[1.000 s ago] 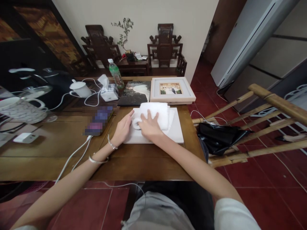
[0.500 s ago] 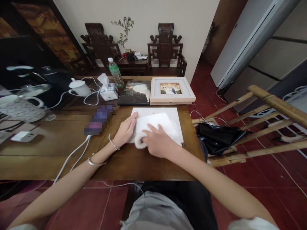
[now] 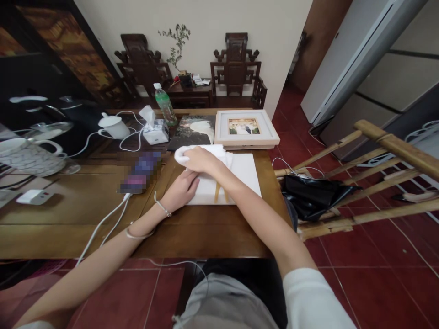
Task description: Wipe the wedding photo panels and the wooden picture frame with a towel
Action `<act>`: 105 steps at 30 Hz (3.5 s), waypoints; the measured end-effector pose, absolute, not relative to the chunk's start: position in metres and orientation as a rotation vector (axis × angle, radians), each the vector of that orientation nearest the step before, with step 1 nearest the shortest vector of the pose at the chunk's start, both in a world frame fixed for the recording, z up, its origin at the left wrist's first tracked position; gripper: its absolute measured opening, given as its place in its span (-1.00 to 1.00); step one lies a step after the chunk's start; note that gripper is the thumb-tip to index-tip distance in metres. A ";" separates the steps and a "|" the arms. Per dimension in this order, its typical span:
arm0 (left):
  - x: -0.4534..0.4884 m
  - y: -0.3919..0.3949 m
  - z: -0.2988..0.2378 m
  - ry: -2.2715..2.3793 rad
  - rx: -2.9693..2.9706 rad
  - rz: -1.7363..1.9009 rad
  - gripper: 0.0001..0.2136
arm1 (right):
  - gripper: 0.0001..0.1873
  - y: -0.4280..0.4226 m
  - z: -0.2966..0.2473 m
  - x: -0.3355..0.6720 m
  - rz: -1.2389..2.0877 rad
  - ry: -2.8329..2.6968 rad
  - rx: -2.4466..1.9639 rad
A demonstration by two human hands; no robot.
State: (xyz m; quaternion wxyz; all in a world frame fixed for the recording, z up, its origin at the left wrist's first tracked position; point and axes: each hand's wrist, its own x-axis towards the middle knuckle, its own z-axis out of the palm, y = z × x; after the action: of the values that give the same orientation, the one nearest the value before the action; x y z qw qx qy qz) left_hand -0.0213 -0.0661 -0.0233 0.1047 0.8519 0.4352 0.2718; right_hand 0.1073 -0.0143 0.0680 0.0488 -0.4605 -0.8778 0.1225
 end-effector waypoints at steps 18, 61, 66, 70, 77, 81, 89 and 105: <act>-0.022 -0.066 -0.030 1.366 2.516 0.726 -0.62 | -0.64 -0.087 0.057 0.250 0.263 -2.572 -1.646; -0.023 -0.065 -0.032 1.336 2.495 0.744 -0.61 | -0.65 -0.147 0.045 0.262 0.282 -2.588 -1.502; -0.024 -0.063 -0.035 1.326 2.448 0.772 -0.61 | -0.64 -0.066 0.049 0.256 0.262 -2.501 -1.600; -0.025 -0.063 -0.036 1.310 2.448 0.781 -0.62 | -0.64 -0.041 0.046 0.252 0.198 -2.480 -1.611; -0.024 -0.064 -0.036 1.345 2.478 0.717 -0.61 | -0.65 -0.120 0.030 0.251 0.118 -2.572 -1.432; -0.023 -0.063 -0.037 1.373 2.472 0.726 -0.61 | -0.63 -0.174 0.037 0.261 0.282 -2.654 -1.378; -0.022 -0.064 -0.041 1.406 2.431 0.750 -0.58 | -0.67 -0.140 0.056 0.259 0.465 -2.294 -1.654; -0.026 -0.057 -0.044 1.337 2.365 0.757 -0.55 | -0.52 -0.112 0.022 0.163 0.292 -2.576 -1.440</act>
State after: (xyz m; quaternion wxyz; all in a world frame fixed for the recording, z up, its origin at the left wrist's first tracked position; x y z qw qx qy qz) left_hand -0.0260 -0.0570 -0.0441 0.1598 0.8278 0.4680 0.2648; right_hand 0.1632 -0.1124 0.0223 0.0877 -0.4837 -0.8653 0.0980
